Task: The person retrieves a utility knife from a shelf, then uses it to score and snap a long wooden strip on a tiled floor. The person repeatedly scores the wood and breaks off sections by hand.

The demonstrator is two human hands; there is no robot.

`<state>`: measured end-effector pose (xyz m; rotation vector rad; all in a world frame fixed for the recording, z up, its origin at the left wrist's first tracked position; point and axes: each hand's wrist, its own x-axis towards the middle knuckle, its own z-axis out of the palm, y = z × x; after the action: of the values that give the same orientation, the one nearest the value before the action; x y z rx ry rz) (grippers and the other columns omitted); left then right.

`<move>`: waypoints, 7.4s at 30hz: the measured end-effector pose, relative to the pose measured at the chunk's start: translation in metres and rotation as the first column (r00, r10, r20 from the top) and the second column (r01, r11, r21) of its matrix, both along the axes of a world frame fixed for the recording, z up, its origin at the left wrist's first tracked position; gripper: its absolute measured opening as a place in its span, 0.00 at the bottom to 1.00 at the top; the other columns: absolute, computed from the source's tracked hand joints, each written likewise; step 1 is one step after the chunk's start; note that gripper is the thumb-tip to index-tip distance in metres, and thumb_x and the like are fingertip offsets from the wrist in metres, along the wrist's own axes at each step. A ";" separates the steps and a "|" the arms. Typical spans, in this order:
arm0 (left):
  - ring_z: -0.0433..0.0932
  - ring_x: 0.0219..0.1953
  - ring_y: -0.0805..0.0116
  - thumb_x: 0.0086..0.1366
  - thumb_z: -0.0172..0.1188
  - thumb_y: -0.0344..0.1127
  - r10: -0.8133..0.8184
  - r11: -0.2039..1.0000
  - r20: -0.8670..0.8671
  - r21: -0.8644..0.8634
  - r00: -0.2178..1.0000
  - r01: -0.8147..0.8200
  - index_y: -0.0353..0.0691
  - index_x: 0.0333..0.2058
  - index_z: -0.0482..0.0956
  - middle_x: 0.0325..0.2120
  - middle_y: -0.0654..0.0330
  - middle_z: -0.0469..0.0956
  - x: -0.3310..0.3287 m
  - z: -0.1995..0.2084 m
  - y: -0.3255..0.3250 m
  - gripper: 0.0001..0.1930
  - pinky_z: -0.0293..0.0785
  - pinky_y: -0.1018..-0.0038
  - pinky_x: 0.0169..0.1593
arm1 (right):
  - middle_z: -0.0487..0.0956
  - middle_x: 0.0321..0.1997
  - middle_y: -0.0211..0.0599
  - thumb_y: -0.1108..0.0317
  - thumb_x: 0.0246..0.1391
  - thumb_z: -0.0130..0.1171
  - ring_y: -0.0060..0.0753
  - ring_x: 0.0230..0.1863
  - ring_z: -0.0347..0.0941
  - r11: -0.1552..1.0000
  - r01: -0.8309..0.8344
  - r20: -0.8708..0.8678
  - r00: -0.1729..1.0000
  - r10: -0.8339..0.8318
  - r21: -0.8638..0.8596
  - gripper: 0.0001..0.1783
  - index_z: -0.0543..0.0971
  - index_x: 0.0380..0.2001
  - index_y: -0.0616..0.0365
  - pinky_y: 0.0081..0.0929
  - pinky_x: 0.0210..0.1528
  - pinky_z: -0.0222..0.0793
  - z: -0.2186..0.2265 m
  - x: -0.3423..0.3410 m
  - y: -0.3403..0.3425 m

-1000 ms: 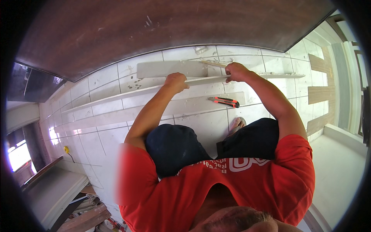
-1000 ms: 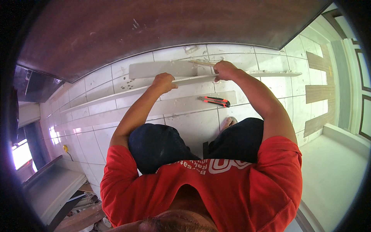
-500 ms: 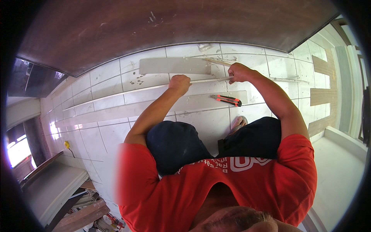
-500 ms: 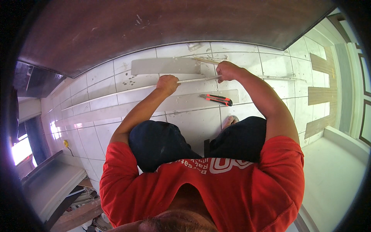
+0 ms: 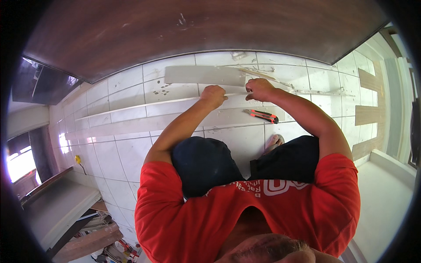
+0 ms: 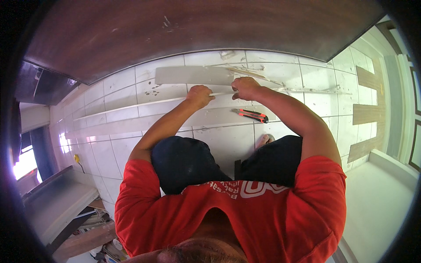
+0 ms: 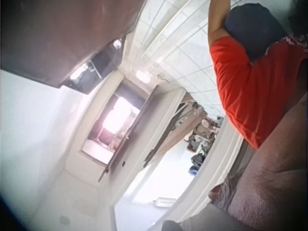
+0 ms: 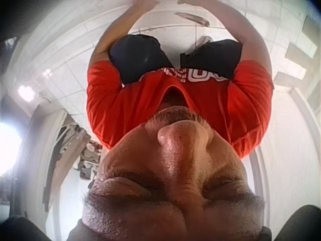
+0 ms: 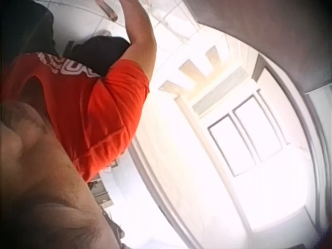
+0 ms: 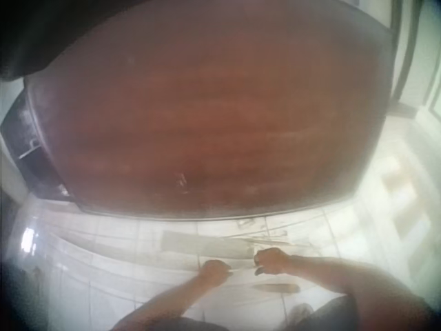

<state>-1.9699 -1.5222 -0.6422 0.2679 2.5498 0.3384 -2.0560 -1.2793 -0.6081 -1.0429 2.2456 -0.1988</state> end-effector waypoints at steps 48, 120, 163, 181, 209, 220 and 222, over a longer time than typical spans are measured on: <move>0.83 0.49 0.51 0.64 0.66 0.55 0.109 0.993 0.002 -0.047 0.994 -0.109 0.41 0.41 0.87 0.41 0.50 0.85 -0.002 0.014 -0.019 0.21 0.78 0.57 0.54 | 0.85 0.34 0.45 0.61 0.38 0.81 0.47 0.40 0.82 0.996 0.083 0.043 0.995 -0.084 0.035 0.19 0.87 0.34 0.58 0.41 0.45 0.76 -0.009 -0.042 0.062; 0.83 0.48 0.50 0.68 0.61 0.52 -0.050 0.994 -0.073 0.094 0.996 0.057 0.39 0.40 0.86 0.41 0.51 0.85 0.009 -0.017 0.007 0.20 0.78 0.57 0.54 | 0.83 0.37 0.47 0.54 0.51 0.73 0.53 0.45 0.80 1.000 0.017 0.110 0.994 -0.018 0.010 0.19 0.84 0.36 0.58 0.47 0.49 0.74 -0.008 -0.004 -0.004; 0.83 0.48 0.50 0.63 0.67 0.54 -0.030 0.990 0.000 0.137 1.000 0.030 0.40 0.41 0.87 0.42 0.50 0.85 0.004 0.005 0.007 0.22 0.79 0.56 0.54 | 0.84 0.38 0.51 0.53 0.51 0.74 0.51 0.43 0.81 0.998 -0.051 0.215 0.975 0.046 0.020 0.22 0.86 0.40 0.61 0.41 0.47 0.75 -0.003 -0.014 -0.015; 0.82 0.47 0.49 0.66 0.63 0.56 -0.041 0.996 -0.059 0.080 0.997 0.045 0.41 0.38 0.87 0.38 0.48 0.85 0.004 0.000 -0.003 0.22 0.77 0.57 0.54 | 0.85 0.45 0.44 0.47 0.45 0.77 0.45 0.48 0.81 0.999 -0.046 0.210 0.977 0.040 0.025 0.31 0.85 0.47 0.57 0.39 0.52 0.76 -0.003 -0.026 0.014; 0.84 0.47 0.51 0.69 0.59 0.52 -0.110 0.994 -0.050 -0.010 0.993 0.110 0.42 0.38 0.87 0.39 0.52 0.85 0.029 -0.006 0.011 0.19 0.79 0.57 0.51 | 0.85 0.30 0.47 0.55 0.45 0.78 0.44 0.35 0.82 0.997 0.047 0.287 0.958 -0.027 -0.064 0.22 0.86 0.34 0.63 0.37 0.41 0.77 -0.016 0.001 -0.010; 0.82 0.49 0.49 0.68 0.61 0.55 -0.078 0.996 -0.027 0.030 0.997 0.078 0.39 0.37 0.87 0.39 0.48 0.85 0.016 0.002 -0.016 0.22 0.76 0.55 0.55 | 0.84 0.44 0.44 0.51 0.44 0.78 0.47 0.47 0.80 0.993 -0.090 0.171 0.982 0.077 0.074 0.30 0.83 0.46 0.59 0.41 0.50 0.75 -0.005 -0.015 0.014; 0.82 0.48 0.48 0.68 0.61 0.55 -0.071 0.997 -0.032 0.038 0.997 0.072 0.39 0.37 0.87 0.39 0.48 0.85 0.014 0.003 -0.012 0.22 0.76 0.55 0.55 | 0.83 0.45 0.43 0.49 0.44 0.78 0.48 0.49 0.79 0.993 -0.116 0.076 0.991 0.114 0.024 0.32 0.82 0.48 0.57 0.43 0.52 0.74 -0.004 -0.003 0.010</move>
<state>-1.9560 -1.5344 -0.6391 0.3811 2.5578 0.3599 -2.0587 -1.2695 -0.6120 -1.1274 2.1086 -0.1535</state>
